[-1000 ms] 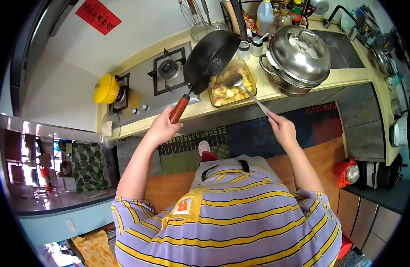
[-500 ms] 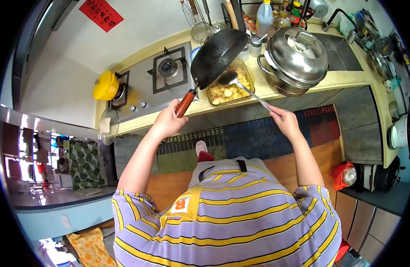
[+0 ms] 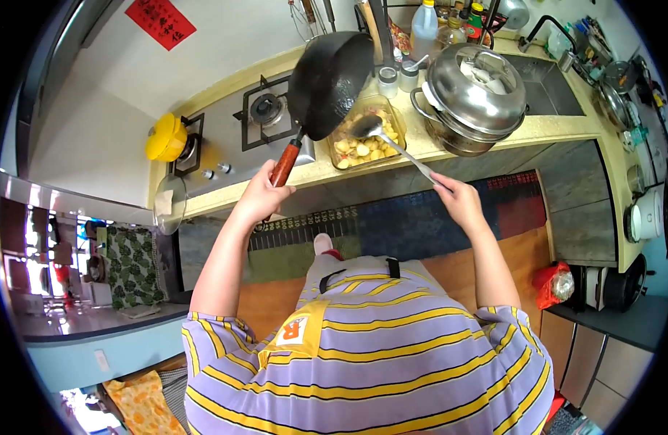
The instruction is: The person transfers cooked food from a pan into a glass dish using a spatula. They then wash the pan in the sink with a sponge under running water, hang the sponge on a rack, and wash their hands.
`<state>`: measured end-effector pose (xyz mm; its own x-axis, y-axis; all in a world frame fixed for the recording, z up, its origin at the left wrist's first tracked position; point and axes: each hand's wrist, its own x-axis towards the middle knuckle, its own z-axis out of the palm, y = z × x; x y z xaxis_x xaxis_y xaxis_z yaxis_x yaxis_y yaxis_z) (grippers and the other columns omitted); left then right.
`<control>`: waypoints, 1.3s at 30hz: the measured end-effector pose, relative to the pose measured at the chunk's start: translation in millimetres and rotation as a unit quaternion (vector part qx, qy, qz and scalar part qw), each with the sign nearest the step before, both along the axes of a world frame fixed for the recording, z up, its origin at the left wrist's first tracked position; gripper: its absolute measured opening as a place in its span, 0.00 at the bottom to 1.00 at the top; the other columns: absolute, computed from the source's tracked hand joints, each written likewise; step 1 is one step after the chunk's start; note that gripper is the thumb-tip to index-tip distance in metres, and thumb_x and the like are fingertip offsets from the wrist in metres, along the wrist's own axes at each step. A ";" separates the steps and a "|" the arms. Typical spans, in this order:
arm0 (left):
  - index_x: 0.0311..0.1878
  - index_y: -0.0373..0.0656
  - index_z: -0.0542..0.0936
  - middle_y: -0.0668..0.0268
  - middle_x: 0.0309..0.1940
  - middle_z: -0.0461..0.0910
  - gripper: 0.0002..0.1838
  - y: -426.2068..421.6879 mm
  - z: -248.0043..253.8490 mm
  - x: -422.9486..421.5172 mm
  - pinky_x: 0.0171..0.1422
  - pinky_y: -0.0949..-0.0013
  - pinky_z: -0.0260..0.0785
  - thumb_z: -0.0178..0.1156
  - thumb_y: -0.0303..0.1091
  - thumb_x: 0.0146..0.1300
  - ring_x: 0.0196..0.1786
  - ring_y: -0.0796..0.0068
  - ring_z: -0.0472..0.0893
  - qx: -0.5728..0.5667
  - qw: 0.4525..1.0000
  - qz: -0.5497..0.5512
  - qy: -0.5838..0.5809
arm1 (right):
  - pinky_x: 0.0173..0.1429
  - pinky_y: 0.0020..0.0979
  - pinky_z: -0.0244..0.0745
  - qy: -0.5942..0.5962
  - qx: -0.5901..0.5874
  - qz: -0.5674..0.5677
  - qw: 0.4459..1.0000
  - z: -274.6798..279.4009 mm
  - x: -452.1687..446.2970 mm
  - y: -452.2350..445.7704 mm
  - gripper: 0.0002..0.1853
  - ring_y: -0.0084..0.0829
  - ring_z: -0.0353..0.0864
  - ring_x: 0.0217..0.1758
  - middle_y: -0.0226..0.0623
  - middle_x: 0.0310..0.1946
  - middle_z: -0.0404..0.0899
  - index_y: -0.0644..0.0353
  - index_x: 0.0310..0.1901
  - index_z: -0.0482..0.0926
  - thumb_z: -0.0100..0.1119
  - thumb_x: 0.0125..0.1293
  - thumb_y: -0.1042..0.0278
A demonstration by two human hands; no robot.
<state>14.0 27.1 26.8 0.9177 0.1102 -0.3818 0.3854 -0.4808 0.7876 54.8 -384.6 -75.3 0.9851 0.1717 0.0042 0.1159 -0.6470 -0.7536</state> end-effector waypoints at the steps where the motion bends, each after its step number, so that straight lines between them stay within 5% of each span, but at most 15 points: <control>1: 0.47 0.43 0.67 0.71 0.24 0.68 0.18 0.7 1.3 -0.1 0.21 0.73 0.61 0.66 0.28 0.59 0.17 0.81 0.68 -0.022 1.000 0.006 -0.003 | 0.44 0.31 0.77 -0.016 -0.020 0.003 1.000 5.4 -3.9 -9.7 0.16 0.39 0.86 0.38 0.48 0.39 0.85 0.48 0.55 0.83 0.64 0.66 0.63; 8: 0.48 0.44 0.67 0.73 0.22 0.68 0.17 27.6 -13.3 -12.0 0.20 0.78 0.59 0.63 0.27 0.60 0.16 0.85 0.67 -0.276 0.957 0.090 0.021 | 0.44 0.35 0.78 0.032 -0.077 -0.025 0.996 93.1 -31.0 -9.8 0.14 0.44 0.86 0.39 0.49 0.38 0.84 0.51 0.52 0.85 0.63 0.66 0.62; 14: 0.44 0.47 0.68 0.75 0.21 0.68 0.13 56.7 -35.9 -19.5 0.19 0.78 0.60 0.62 0.28 0.63 0.15 0.87 0.65 -0.437 0.892 0.117 0.008 | 0.49 0.40 0.78 0.002 -0.145 -0.012 0.989 64.4 -20.1 45.5 0.14 0.48 0.83 0.45 0.49 0.40 0.83 0.47 0.52 0.85 0.62 0.65 0.60; 23: 0.46 0.45 0.67 0.74 0.21 0.66 0.14 88.4 -23.8 -30.8 0.19 0.77 0.61 0.62 0.27 0.63 0.15 0.86 0.66 -0.439 0.894 0.089 0.020 | 0.48 0.37 0.78 -0.021 -0.143 -0.060 0.988 55.1 -12.6 102.3 0.15 0.49 0.83 0.44 0.51 0.39 0.83 0.51 0.54 0.83 0.61 0.67 0.60; 26: 0.46 0.45 0.67 0.74 0.22 0.66 0.14 95.9 -21.6 -30.5 0.19 0.77 0.61 0.62 0.27 0.63 0.15 0.86 0.66 -0.453 0.888 0.080 0.021 | 0.49 0.29 0.76 0.034 -0.064 -0.105 0.992 58.9 -24.6 97.3 0.16 0.30 0.87 0.44 0.50 0.41 0.85 0.56 0.56 0.82 0.60 0.69 0.63; 32: 0.49 0.44 0.67 0.74 0.22 0.67 0.16 106.9 -24.5 -22.5 0.19 0.77 0.63 0.62 0.27 0.63 0.16 0.86 0.67 -0.478 0.877 0.044 0.037 | 0.56 0.31 0.75 -0.018 0.027 -0.156 0.987 -8.7 6.1 116.9 0.17 0.39 0.85 0.53 0.51 0.47 0.83 0.57 0.56 0.81 0.59 0.69 0.63; 33: 0.50 0.44 0.67 0.74 0.22 0.67 0.16 108.7 -24.5 -21.7 0.19 0.77 0.63 0.62 0.27 0.63 0.16 0.85 0.67 -0.483 0.874 0.040 0.038 | 0.57 0.29 0.74 -0.013 0.051 -0.160 0.986 -20.2 9.3 120.4 0.17 0.35 0.85 0.53 0.51 0.49 0.84 0.62 0.56 0.80 0.58 0.70 0.65; 34: 0.50 0.44 0.67 0.74 0.22 0.67 0.16 110.1 -25.2 -21.5 0.19 0.77 0.63 0.62 0.27 0.63 0.16 0.85 0.67 -0.488 0.871 0.037 0.042 | 0.59 0.23 0.70 0.033 0.104 -0.168 0.980 -27.7 7.8 122.7 0.18 0.21 0.79 0.52 0.38 0.49 0.85 0.66 0.59 0.79 0.58 0.72 0.66; 39: 0.49 0.44 0.67 0.73 0.21 0.67 0.15 120.3 -29.1 -16.3 0.19 0.77 0.62 0.62 0.27 0.63 0.15 0.85 0.66 -0.484 0.873 0.021 0.051 | 0.61 0.23 0.69 0.058 0.166 -0.200 0.964 -17.4 -30.1 119.7 0.19 0.19 0.78 0.53 0.36 0.51 0.84 0.63 0.63 0.77 0.56 0.73 0.67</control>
<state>-2.4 147.4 -2.4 0.8760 -0.2771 -0.3947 0.4792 0.4071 0.7776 24.7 -264.9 -92.7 0.9695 -0.2131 -0.1212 -0.1903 -0.3426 -0.9200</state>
